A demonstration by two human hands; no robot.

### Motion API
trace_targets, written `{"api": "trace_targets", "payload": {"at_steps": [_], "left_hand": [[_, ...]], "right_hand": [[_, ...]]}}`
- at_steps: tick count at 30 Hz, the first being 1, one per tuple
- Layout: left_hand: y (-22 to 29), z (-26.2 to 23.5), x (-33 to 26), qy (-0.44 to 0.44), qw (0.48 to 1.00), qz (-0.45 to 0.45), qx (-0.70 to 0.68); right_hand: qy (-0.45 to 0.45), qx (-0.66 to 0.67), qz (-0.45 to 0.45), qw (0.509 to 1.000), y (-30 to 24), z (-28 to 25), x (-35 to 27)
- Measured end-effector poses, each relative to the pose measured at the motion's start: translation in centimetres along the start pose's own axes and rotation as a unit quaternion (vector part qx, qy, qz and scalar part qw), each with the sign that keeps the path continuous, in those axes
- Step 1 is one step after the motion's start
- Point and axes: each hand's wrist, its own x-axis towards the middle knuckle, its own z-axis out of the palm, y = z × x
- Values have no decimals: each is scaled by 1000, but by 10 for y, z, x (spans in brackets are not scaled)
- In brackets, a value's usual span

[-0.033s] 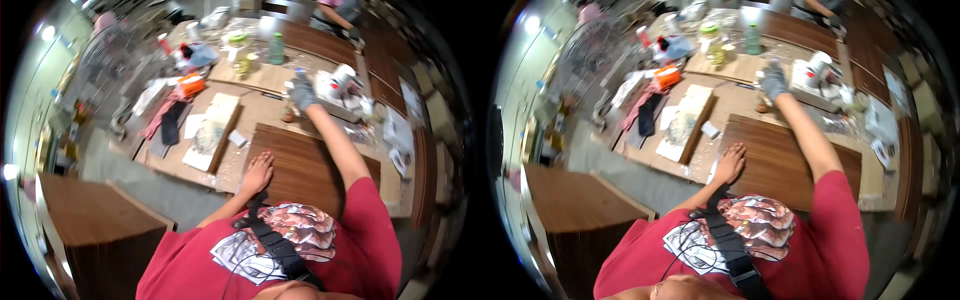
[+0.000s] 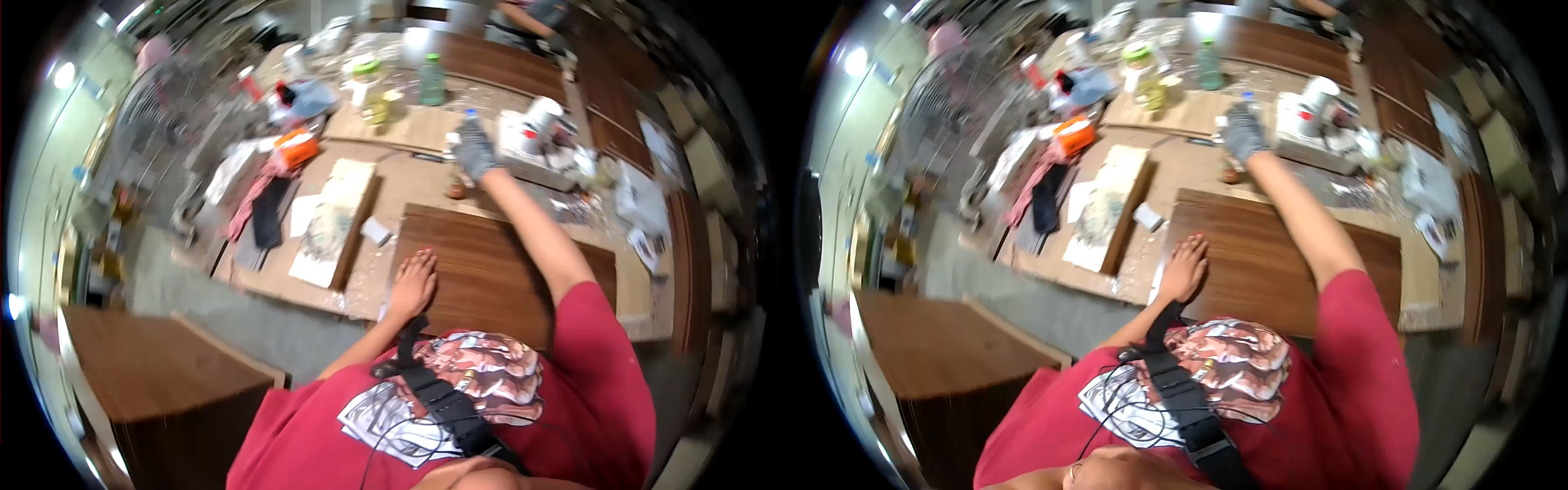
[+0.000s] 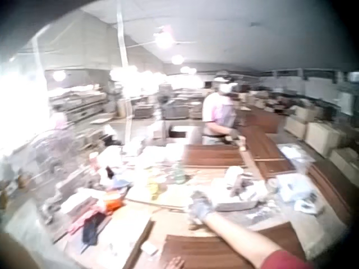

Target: The person wipes a wood panel using a cloth, occasionally applying liquid from a bottle and moving small wood pieces on the workbench.

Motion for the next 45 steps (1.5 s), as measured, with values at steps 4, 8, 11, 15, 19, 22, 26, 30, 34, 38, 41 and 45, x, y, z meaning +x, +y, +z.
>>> {"api": "trace_targets", "payload": {"at_steps": [4, 8, 11, 15, 19, 22, 26, 30, 34, 38, 41, 45], "left_hand": [[-11, 2, -5, -18, 999, -8, 26], [1, -2, 1, -34, 999, 2, 40], [16, 3, 20, -45, 998, 42, 35], [-16, -1, -6, -26, 999, -10, 45], [-13, 8, -1, -41, 998, -11, 53], [-10, 2, 5, -36, 998, 7, 49], [-12, 9, 0, -24, 999, 8, 40], [-14, 16, 12, -21, 983, -65, -172], [55, 2, 46, -120, 876, -59, -463], [110, -7, 65, -287, 831, -7, -476], [113, 0, 49, -294, 844, 52, -446], [138, -6, 28, -275, 847, 36, -454]], "right_hand": [[-21, 39, 11, 999, -25, 1, 1], [-92, -27, -17, 995, -13, -10, -3], [-34, 50, 80, 995, 53, -28, -20], [159, 348, 270, 883, 11, -54, -69], [295, 606, 222, 705, 82, -65, -170], [289, 643, 293, 646, 91, -92, -247], [290, 603, 348, 656, 104, -113, -332], [291, 522, 365, 714, 110, -135, -380], [250, 462, 347, 777, 78, -181, -364], [161, 381, 217, 884, 44, -199, -337], [74, 270, 126, 952, 6, -211, -309], [41, 295, 42, 954, -1, -221, -290]]}}
